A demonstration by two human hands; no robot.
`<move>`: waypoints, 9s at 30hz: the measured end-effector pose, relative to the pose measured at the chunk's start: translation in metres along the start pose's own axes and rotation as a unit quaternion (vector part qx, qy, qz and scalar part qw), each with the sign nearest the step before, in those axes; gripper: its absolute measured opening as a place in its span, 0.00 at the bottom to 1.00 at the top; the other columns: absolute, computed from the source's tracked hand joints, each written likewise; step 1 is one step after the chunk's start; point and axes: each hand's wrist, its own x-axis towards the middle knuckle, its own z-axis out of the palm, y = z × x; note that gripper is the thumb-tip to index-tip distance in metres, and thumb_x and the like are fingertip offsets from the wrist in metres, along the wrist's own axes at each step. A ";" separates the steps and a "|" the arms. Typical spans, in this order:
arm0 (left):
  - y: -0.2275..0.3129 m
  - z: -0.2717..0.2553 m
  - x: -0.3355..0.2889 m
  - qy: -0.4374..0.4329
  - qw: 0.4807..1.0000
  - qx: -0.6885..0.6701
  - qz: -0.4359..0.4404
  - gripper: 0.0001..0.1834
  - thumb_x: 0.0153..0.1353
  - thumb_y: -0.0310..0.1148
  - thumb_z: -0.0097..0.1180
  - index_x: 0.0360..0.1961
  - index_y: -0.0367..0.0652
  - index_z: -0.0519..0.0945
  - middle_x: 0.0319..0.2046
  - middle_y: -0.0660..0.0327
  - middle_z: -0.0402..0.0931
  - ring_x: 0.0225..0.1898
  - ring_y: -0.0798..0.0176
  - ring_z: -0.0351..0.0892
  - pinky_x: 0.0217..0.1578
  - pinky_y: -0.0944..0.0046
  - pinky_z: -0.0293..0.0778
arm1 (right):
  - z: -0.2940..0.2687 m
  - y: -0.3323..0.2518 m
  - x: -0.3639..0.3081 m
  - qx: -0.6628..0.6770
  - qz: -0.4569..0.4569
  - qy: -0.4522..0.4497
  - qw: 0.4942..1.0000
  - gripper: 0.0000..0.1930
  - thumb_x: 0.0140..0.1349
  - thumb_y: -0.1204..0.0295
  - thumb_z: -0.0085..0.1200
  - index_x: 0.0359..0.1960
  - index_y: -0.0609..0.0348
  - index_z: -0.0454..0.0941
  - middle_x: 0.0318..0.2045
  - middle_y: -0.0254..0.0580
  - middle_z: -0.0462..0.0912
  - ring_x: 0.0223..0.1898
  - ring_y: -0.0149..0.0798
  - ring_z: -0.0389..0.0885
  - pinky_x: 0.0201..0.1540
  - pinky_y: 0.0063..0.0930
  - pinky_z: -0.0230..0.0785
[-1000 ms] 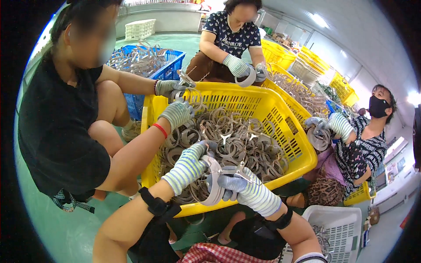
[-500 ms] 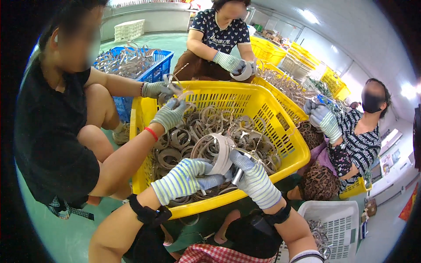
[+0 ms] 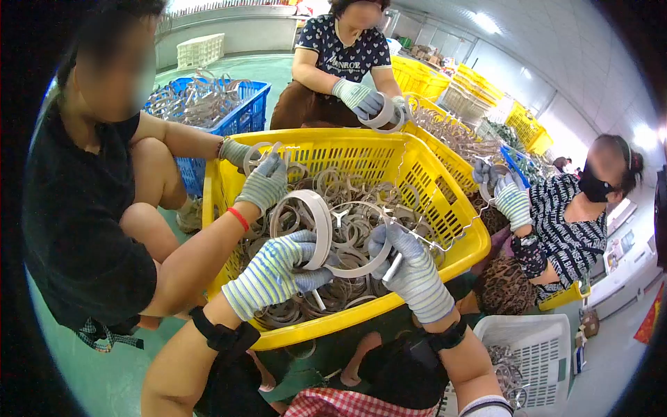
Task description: Sorting and inspecting circular plastic or rubber components from a yellow basket on the floor into smaller containers.
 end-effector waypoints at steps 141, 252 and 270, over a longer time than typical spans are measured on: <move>0.020 -0.007 -0.001 0.196 0.963 0.140 0.120 0.42 0.42 0.37 0.72 0.59 0.41 0.66 0.55 0.54 0.67 0.59 0.53 0.65 0.58 0.57 0.62 | 0.020 0.019 -0.032 -0.005 0.082 -0.203 0.976 0.23 0.64 0.50 0.47 0.42 0.59 0.76 0.13 0.26 0.59 0.12 0.23 0.54 0.14 0.20 0.47; 0.034 0.000 0.001 0.240 0.956 -0.145 -0.084 0.13 0.57 0.34 0.60 0.40 0.38 0.78 0.28 0.66 0.78 0.31 0.73 0.73 0.33 0.71 0.71 | 0.027 0.019 -0.020 -0.055 -0.010 -0.145 0.988 0.16 0.62 0.56 0.51 0.38 0.58 0.76 0.18 0.33 0.70 0.20 0.31 0.71 0.25 0.26 0.67; 0.029 -0.009 0.008 0.073 0.987 0.066 0.127 0.12 0.58 0.24 0.49 0.43 0.39 0.79 0.43 0.54 0.74 0.43 0.56 0.75 0.43 0.64 0.71 | 0.000 0.012 -0.006 0.059 0.025 -0.063 0.996 0.11 0.58 0.61 0.59 0.34 0.55 0.78 0.26 0.31 0.78 0.24 0.28 0.76 0.28 0.27 0.71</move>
